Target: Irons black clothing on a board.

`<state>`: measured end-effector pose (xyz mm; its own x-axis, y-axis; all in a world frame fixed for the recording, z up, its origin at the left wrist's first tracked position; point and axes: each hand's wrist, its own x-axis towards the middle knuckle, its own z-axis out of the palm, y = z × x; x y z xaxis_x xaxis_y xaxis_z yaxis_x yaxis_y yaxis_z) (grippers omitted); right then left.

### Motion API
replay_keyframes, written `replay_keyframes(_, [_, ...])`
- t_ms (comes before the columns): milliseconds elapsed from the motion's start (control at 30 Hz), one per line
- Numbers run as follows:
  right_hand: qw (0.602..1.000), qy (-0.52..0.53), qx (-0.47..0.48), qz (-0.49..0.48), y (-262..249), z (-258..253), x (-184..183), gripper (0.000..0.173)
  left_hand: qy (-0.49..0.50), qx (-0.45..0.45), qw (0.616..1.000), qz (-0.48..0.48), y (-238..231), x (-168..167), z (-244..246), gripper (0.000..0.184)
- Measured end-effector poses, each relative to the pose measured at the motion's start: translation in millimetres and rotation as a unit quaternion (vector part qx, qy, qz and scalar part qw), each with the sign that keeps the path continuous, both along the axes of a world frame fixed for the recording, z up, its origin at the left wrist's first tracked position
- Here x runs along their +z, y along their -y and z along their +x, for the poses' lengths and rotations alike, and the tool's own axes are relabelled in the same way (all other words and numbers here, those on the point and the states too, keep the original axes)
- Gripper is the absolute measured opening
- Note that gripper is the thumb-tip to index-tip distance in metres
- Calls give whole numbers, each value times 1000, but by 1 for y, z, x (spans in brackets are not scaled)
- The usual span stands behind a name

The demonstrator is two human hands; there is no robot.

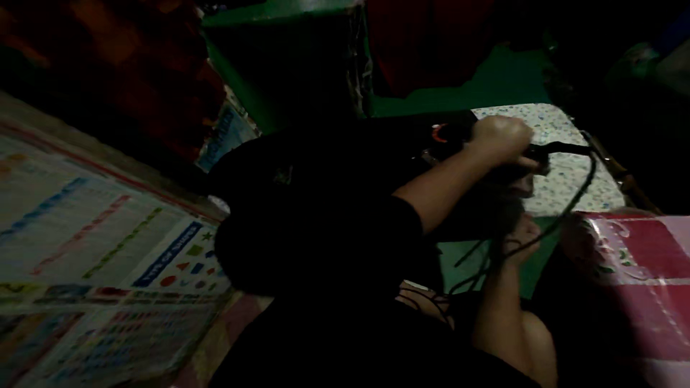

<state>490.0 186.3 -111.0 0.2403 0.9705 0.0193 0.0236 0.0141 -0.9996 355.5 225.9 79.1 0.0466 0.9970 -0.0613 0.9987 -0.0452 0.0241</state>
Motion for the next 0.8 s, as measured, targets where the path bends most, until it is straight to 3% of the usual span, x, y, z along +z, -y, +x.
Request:
replay_keyframes(133, [996, 47, -17, 75, -1, 7, 1, 30, -14, -30, 999, -33, 3, 7, -3, 64])
replay_keyframes(267, [992, 75, -39, 92, 4, 14, 3, 35, -19, -22, 998, -57, 43, 16, -20, 64])
replay_keyframes(400, [993, 50, -43, 94, 10, 13, 9, 32, -11, 60, 996, -60, 103, 19, -69, 72])
replay_keyframes(567, [993, 37, -42, 101, 10, 11, 14, 28, -51, 164, 984, -48, 187, 10, -164, 66])
replay_keyframes(700, [985, 120, -5, 127, 6, 14, 7, 36, -65, 257, 964, -2, 249, 2, -237, 55])
replay_keyframes(800, [970, 228, 20, 80, 9, 17, 18, 42, -55, 337, 940, 8, 275, 2, -265, 51])
